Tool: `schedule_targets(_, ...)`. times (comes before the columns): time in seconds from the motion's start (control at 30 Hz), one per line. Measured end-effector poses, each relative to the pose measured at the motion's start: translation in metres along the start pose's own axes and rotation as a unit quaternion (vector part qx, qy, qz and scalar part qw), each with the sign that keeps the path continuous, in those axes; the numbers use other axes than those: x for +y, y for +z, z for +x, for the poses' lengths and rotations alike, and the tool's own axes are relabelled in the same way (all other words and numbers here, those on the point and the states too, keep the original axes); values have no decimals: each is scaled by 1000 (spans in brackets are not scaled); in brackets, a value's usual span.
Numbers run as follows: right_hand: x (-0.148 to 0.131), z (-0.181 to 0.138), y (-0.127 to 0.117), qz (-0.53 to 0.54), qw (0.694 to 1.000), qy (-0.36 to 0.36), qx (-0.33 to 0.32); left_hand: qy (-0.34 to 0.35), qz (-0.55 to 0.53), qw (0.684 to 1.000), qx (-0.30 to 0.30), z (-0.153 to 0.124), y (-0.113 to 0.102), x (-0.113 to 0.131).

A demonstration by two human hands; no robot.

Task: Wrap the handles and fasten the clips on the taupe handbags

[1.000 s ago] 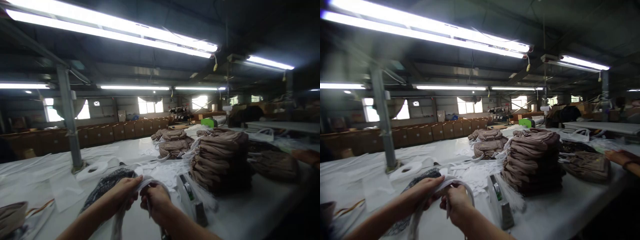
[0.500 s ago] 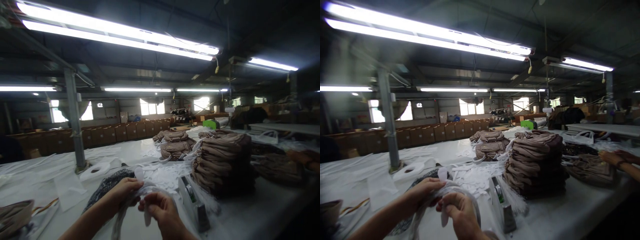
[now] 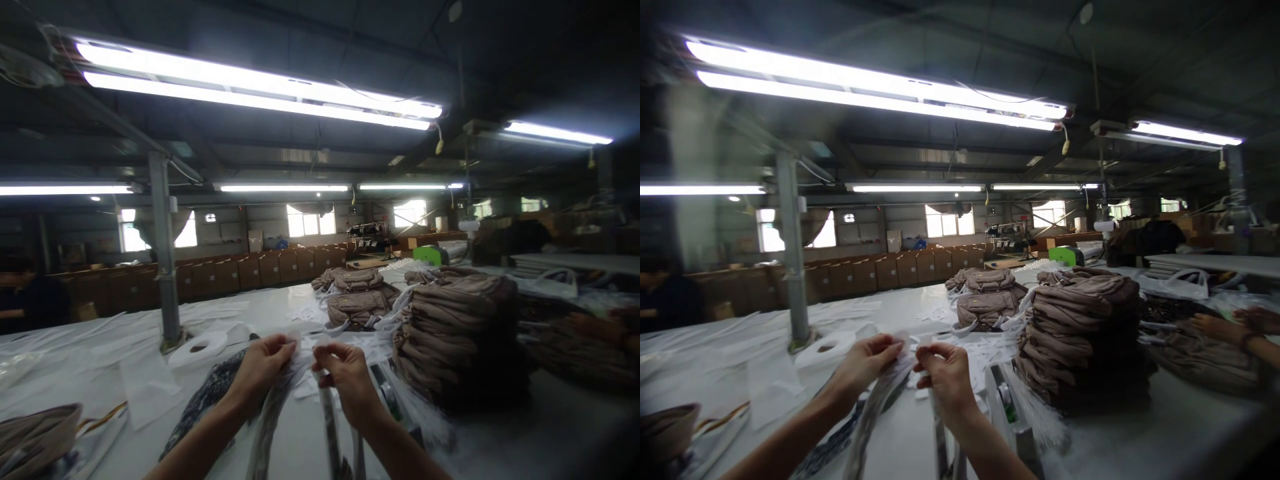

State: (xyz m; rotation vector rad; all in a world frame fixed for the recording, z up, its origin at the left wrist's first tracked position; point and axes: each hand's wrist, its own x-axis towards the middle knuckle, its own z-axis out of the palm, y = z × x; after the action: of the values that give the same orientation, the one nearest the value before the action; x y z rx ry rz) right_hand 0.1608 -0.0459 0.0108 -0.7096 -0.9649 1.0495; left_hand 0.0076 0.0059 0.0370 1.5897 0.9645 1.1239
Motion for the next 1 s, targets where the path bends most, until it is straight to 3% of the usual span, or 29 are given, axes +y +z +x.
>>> schedule_targets(0.3,-3,7,7,-45,996,67,-39,2,-24,1000,16,1,16,1)
schedule_targets(0.43,-2,10,11,-60,994,85,-22,17,-13,1000,13,-3,22,5)
schedule_targets(0.77,11,15,14,-71,995,69,31,125,109,986,23,-25,31,4)
schedule_targets(0.93,10,9,8,-16,998,49,-28,137,79,987,19,-24,31,-3)
schedule_targets(1.0,10,7,6,-16,999,40,-23,140,76,987,11,-23,30,-2)
